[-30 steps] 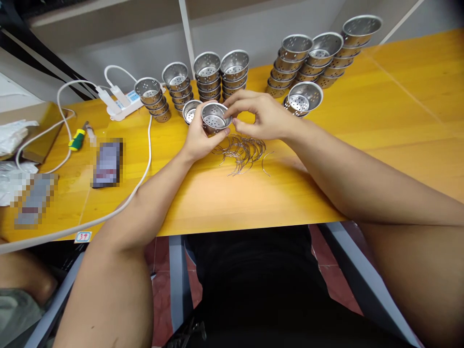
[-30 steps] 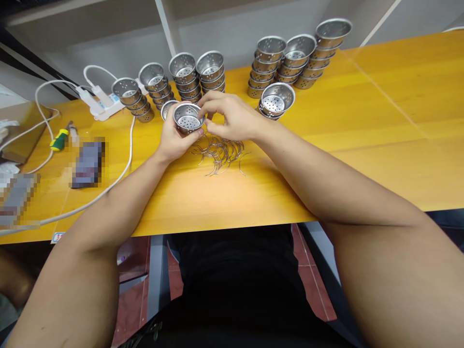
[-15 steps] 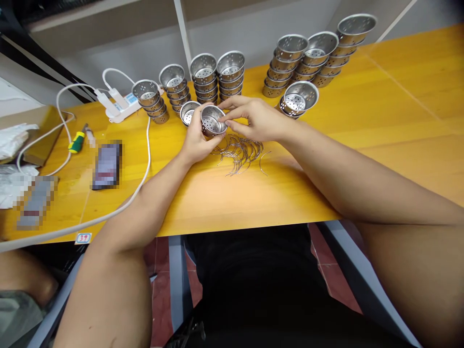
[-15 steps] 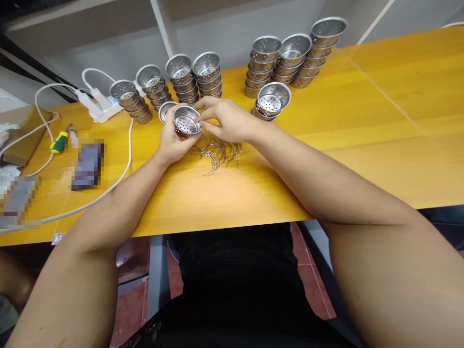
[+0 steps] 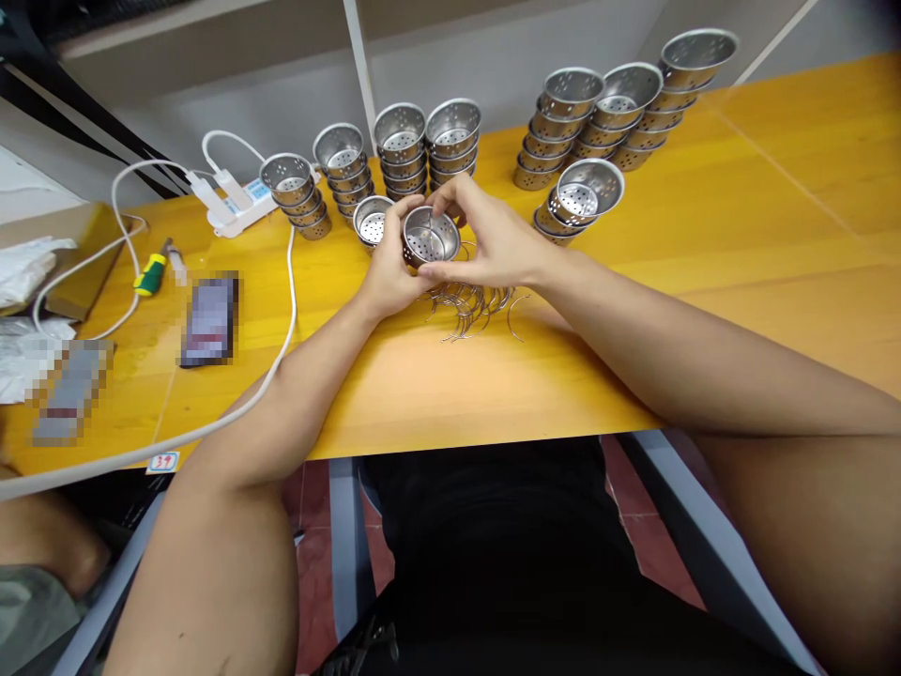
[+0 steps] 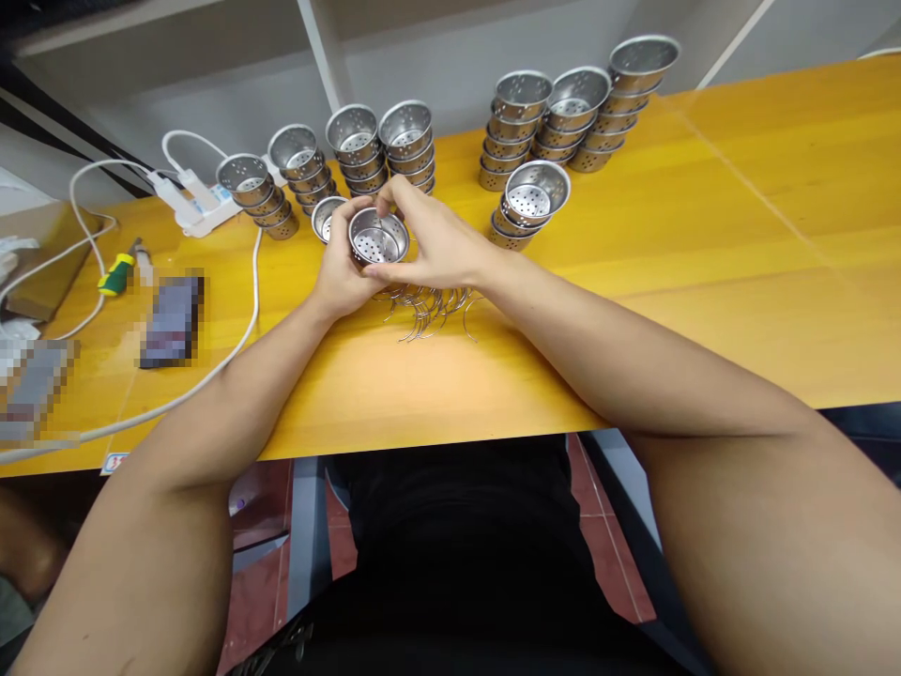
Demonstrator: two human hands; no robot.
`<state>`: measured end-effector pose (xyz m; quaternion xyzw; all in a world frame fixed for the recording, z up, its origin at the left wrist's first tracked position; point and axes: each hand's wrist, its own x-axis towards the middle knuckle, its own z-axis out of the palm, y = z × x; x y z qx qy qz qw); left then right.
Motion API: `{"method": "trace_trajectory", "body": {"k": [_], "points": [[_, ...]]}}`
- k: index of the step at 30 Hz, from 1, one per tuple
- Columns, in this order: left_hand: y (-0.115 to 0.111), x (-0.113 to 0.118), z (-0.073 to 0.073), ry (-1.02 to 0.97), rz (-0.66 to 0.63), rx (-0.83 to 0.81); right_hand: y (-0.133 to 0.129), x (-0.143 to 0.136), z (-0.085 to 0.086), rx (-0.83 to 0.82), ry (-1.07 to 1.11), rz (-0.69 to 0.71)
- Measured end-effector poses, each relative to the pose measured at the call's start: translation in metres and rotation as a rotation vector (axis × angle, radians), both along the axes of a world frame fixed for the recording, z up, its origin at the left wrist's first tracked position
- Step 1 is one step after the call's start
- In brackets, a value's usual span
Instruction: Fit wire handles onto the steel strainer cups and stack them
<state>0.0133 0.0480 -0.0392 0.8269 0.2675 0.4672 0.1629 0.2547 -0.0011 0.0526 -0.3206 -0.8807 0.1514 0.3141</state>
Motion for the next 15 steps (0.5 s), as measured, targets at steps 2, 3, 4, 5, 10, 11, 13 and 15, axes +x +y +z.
{"method": "trace_trajectory", "body": {"k": [2, 3, 4, 5, 10, 11, 13, 15], "points": [[-0.002, 0.003, -0.001, -0.003, 0.012, -0.006, -0.002, -0.001, 0.005, 0.018, -0.022, 0.004], [-0.003, 0.004, -0.001, -0.006, 0.005, -0.027, -0.004, 0.001, 0.012, 0.031, -0.043, 0.000], [-0.005, 0.005, -0.001, -0.008, -0.009, -0.062, -0.006, 0.004, 0.022, 0.044, -0.070, -0.014], [-0.008, 0.006, -0.001, -0.005, -0.027, -0.106, -0.008, 0.010, 0.035, 0.058, -0.102, -0.036], [-0.018, 0.007, -0.001, 0.027, -0.061, -0.198, -0.020, 0.066, 0.102, 0.050, -0.179, -0.359], [-0.019, 0.007, 0.000, 0.035, -0.069, -0.194, -0.022, 0.081, 0.110, 0.020, -0.178, -0.431], [-0.021, 0.007, 0.001, 0.055, -0.091, -0.193, -0.025, 0.109, 0.116, 0.000, -0.162, -0.507], [-0.021, 0.007, 0.003, 0.069, -0.102, -0.188, -0.026, 0.136, 0.112, -0.036, -0.156, -0.597]]}}
